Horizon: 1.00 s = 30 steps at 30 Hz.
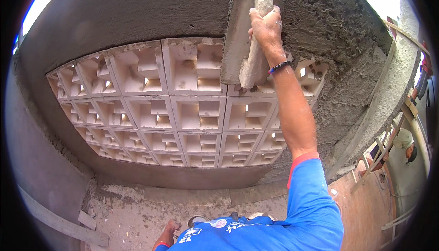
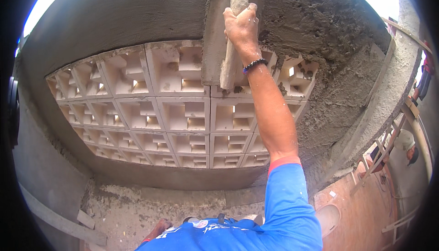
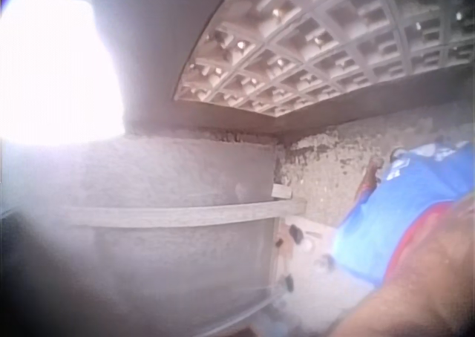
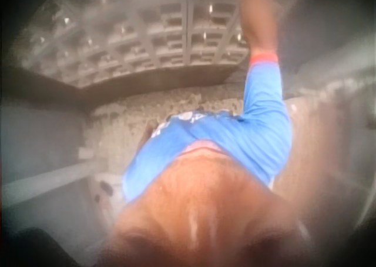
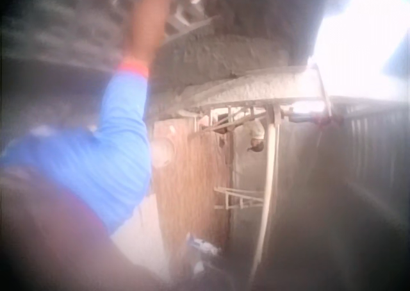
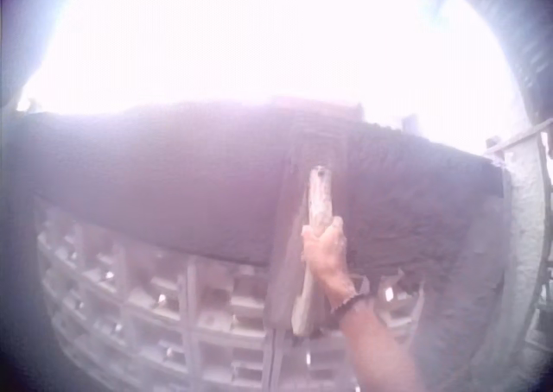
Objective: The person scoops wet cement from a bucket using a trowel and applies it to a wall section above decorative lattice blocks. They then use a wooden float to smooth and level the applied cement, working methodically across the surface.
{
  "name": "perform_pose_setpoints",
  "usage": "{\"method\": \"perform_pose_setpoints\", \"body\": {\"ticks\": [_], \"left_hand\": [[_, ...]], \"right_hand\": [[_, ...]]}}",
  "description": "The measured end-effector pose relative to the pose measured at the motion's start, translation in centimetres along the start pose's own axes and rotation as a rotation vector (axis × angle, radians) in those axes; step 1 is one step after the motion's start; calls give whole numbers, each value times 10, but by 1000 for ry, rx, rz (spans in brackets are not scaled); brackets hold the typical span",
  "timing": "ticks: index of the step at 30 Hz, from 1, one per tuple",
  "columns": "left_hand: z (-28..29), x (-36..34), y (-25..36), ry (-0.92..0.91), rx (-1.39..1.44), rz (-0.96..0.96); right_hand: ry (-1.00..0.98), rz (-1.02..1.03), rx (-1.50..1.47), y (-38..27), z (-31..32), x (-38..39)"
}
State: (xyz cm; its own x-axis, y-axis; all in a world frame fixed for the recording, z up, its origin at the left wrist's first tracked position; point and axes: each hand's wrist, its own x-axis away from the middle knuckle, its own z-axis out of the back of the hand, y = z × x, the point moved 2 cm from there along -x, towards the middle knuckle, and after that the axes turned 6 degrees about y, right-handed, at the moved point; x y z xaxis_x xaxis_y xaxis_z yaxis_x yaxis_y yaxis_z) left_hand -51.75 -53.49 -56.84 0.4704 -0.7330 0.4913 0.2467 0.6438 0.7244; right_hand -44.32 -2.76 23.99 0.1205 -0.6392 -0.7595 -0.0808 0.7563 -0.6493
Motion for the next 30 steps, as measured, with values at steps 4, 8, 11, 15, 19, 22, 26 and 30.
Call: {"method": "perform_pose_setpoints", "body": {"ticks": [4, 8, 11, 15, 19, 22, 26, 30], "left_hand": [[-8, 29, 18, 128, 204, 356], [-24, 65, -22, 133, 120, 201], [-45, 71, -54, 68, 131, 265], [-71, 115, -78, 14, 323, 782], [-55, 124, -83, 79, 172, 404], [-35, 117, -71, 21, 107, -88], [-39, 46, -51, 144, 417, 546], [-36, 26, 16, 216, 380, 510]], "right_hand": [[3, -33, 75, 14, 0, 29], [15, -45, 95, 62, 24, 50], [117, 115, 70, 106, 67, 37], [14, 43, 68, 62, 82, 37], [-83, 297, 300, 47, 75, 24], [-238, 332, 452, 44, 44, 36], [-192, 366, 578, 79, 61, 52], [-243, 336, 624, 107, 92, 65]]}}
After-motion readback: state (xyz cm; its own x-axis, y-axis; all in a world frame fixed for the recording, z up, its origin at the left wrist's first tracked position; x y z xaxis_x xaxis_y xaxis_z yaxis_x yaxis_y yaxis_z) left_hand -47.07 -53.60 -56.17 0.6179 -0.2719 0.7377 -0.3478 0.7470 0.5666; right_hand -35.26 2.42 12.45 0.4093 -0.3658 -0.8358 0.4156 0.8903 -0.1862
